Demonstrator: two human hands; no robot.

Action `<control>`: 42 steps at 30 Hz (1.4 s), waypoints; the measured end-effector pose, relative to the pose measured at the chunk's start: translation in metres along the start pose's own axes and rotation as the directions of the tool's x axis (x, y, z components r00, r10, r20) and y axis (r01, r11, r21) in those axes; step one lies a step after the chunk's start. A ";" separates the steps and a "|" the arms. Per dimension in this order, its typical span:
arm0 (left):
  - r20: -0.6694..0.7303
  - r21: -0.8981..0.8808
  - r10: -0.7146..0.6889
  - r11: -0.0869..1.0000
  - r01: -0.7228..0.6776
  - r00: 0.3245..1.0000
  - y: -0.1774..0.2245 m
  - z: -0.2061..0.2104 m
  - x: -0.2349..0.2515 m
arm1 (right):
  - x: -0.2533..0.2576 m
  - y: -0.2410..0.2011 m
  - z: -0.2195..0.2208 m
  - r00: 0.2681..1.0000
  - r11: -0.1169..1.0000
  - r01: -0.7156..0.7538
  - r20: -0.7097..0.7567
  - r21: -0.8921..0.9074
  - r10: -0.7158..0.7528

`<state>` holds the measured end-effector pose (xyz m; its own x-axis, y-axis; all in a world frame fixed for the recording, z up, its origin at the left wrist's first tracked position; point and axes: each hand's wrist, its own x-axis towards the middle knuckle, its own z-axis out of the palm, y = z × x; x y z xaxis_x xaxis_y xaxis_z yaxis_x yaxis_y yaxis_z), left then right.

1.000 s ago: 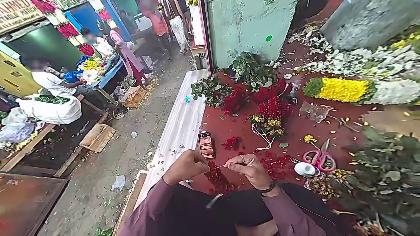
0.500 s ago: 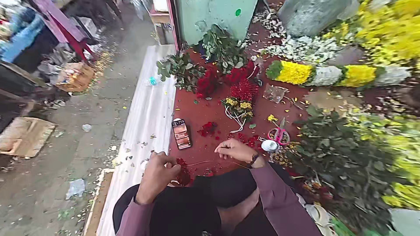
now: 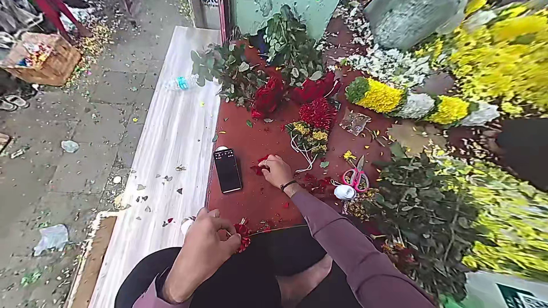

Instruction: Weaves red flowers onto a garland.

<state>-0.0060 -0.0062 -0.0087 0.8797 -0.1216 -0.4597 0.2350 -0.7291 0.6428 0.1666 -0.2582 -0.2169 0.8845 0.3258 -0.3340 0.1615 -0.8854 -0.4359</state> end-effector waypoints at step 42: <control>0.102 -0.779 -0.130 0.607 0.160 0.986 0.018 0.005 0.007 | -0.158 -0.112 -0.095 0.864 0.455 0.208 0.055 0.866 -0.500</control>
<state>0.0020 -0.0236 -0.0036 0.7952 -0.0941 -0.5990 0.6052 0.0624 0.7936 0.0507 -0.2424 -0.0359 0.6596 0.7425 -0.1163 -0.1213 -0.0476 -0.9915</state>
